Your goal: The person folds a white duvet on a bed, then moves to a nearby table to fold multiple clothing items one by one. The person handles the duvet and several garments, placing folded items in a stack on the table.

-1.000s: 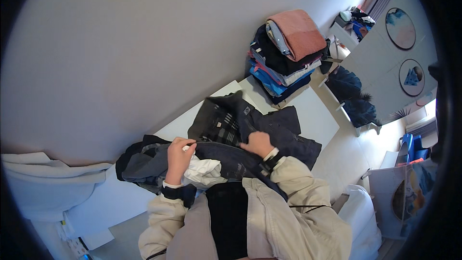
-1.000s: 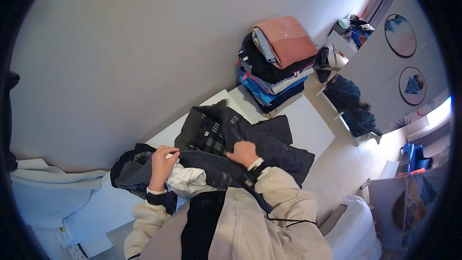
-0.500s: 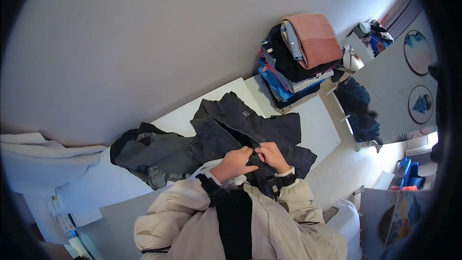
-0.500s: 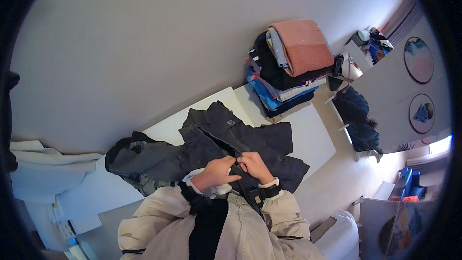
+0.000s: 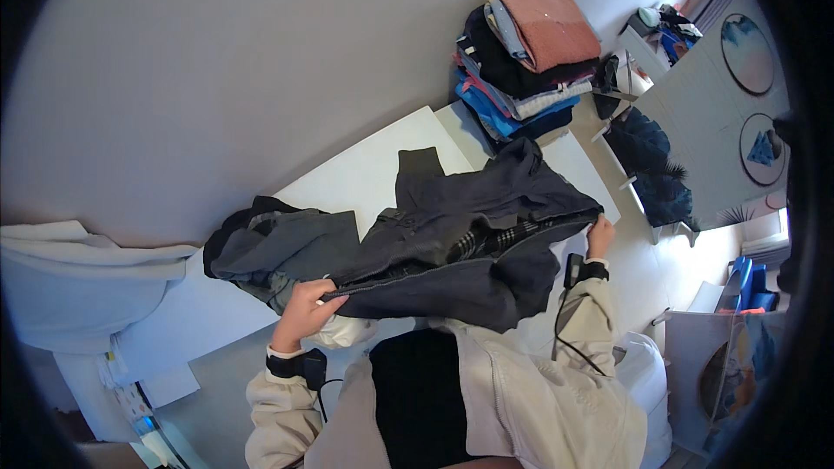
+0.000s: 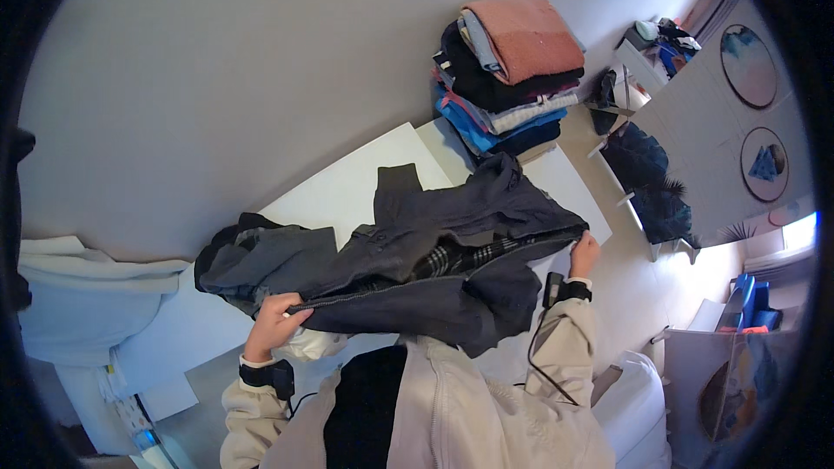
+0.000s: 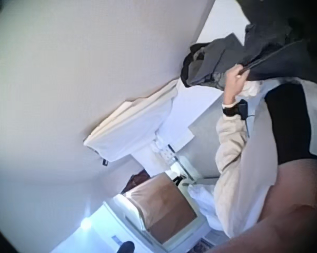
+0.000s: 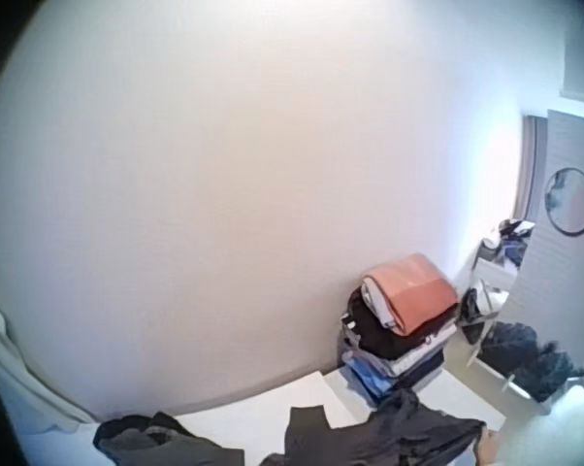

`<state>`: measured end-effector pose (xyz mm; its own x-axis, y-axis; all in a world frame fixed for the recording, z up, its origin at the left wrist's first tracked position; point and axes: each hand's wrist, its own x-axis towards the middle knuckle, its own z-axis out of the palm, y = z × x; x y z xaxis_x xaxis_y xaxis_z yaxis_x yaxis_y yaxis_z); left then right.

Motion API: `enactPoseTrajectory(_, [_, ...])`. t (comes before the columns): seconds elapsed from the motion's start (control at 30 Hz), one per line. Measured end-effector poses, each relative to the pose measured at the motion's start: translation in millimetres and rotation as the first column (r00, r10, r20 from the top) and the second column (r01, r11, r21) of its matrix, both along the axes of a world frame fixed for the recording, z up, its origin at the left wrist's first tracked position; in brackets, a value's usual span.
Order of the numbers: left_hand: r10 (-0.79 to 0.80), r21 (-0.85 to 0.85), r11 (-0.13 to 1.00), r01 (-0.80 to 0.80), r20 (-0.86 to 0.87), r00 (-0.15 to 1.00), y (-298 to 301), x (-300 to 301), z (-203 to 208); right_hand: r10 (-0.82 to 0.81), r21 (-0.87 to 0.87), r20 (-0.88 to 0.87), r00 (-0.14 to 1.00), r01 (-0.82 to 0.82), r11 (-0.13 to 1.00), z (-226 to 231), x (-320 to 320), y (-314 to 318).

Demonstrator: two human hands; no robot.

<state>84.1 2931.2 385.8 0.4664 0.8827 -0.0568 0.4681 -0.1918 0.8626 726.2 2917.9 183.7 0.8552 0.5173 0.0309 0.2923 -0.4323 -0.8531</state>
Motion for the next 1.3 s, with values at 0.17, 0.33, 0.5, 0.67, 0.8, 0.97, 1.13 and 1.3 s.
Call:
enactPoseTrajectory(0.17, [-0.019,0.077,0.997,0.007,0.153,0.988,-60,27,13,0.429,-0.435,-0.34,0.837,-0.544,0.717,66,-206,-10])
enactPoseTrajectory(0.33, [-0.063,0.12,0.992,0.04,0.198,0.978,-122,32,47,0.81,-0.753,-0.222,0.543,-0.623,0.211,68,-298,-64])
enactPoseTrajectory(0.5, [0.244,0.219,0.909,-0.354,0.407,0.88,-213,-52,30,0.638,-0.514,0.204,0.742,-0.474,0.715,55,-227,-118])
enactPoseTrajectory(0.67, [0.713,-0.525,0.031,-0.85,0.608,-0.35,-278,-132,25,-0.101,-0.272,-0.172,0.98,0.052,0.961,0,-39,-184])
enactPoseTrajectory(0.8, [0.55,-0.435,0.297,-0.85,0.806,-0.22,-343,-174,-22,0.184,-0.061,-0.221,0.958,-0.202,0.977,-6,-47,-208])
enactPoseTrajectory(0.97, [0.33,-0.215,0.527,-0.822,0.943,-0.035,-368,-135,-23,0.696,-0.5,-0.087,0.712,-0.636,0.588,20,-174,-174])
enactPoseTrajectory(1.13, [0.015,0.102,0.74,-0.664,0.986,0.169,-380,-110,-10,0.983,-0.513,0.133,0.127,-0.84,0.178,44,-317,-156])
enactPoseTrajectory(1.3, [-0.653,0.327,0.674,-0.663,0.683,-0.328,-397,-103,45,0.944,0.008,0.061,-0.324,-0.946,-0.325,50,-475,-160])
